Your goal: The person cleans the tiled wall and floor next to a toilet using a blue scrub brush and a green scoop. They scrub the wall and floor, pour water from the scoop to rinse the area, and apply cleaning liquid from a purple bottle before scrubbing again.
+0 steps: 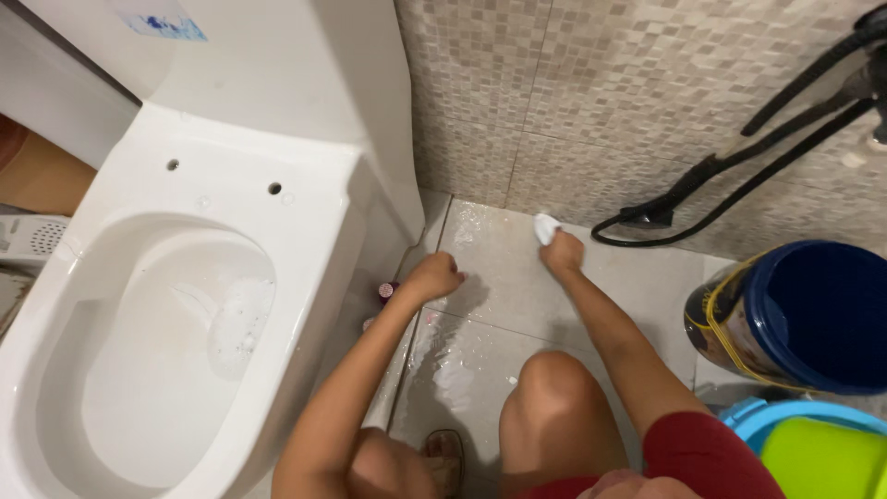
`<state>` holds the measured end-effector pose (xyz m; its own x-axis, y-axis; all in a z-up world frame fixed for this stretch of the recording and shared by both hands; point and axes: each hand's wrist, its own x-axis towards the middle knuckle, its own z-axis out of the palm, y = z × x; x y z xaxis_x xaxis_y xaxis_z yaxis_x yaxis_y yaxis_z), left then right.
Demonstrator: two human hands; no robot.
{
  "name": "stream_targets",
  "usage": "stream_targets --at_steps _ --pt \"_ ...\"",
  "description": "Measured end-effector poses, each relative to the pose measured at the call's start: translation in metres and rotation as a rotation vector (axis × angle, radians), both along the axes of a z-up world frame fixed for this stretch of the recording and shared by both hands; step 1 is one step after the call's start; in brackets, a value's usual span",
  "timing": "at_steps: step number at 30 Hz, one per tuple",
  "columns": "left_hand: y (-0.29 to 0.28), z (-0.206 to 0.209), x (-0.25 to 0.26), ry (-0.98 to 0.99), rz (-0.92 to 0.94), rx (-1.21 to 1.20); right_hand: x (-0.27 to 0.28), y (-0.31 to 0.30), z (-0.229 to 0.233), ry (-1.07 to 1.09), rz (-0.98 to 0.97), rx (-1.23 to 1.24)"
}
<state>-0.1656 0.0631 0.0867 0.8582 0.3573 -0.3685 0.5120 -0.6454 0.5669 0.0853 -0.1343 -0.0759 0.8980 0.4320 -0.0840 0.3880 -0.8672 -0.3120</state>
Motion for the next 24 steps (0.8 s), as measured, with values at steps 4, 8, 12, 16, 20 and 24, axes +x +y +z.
stream_targets --at_steps 4,8,12,16,20,24 --pt "-0.007 0.026 -0.023 0.054 -0.022 -0.042 -0.003 0.083 -0.017 -0.068 0.337 -0.033" --pt "-0.005 0.027 -0.022 0.024 -0.056 -0.019 0.006 0.104 -0.019 -0.135 0.559 -0.024" --pt "0.016 0.033 -0.035 0.176 -0.238 0.048 0.028 0.034 -0.015 -0.060 0.384 0.085" --pt "0.031 0.061 -0.049 0.318 -0.235 0.055 0.051 -0.080 0.002 -0.174 0.248 0.060" --pt "0.028 0.085 -0.045 0.311 -0.281 0.103 0.049 -0.077 -0.007 -0.134 0.269 -0.170" --pt "0.009 0.101 -0.042 0.330 -0.232 0.112 0.030 0.048 -0.035 -0.194 0.431 -0.039"
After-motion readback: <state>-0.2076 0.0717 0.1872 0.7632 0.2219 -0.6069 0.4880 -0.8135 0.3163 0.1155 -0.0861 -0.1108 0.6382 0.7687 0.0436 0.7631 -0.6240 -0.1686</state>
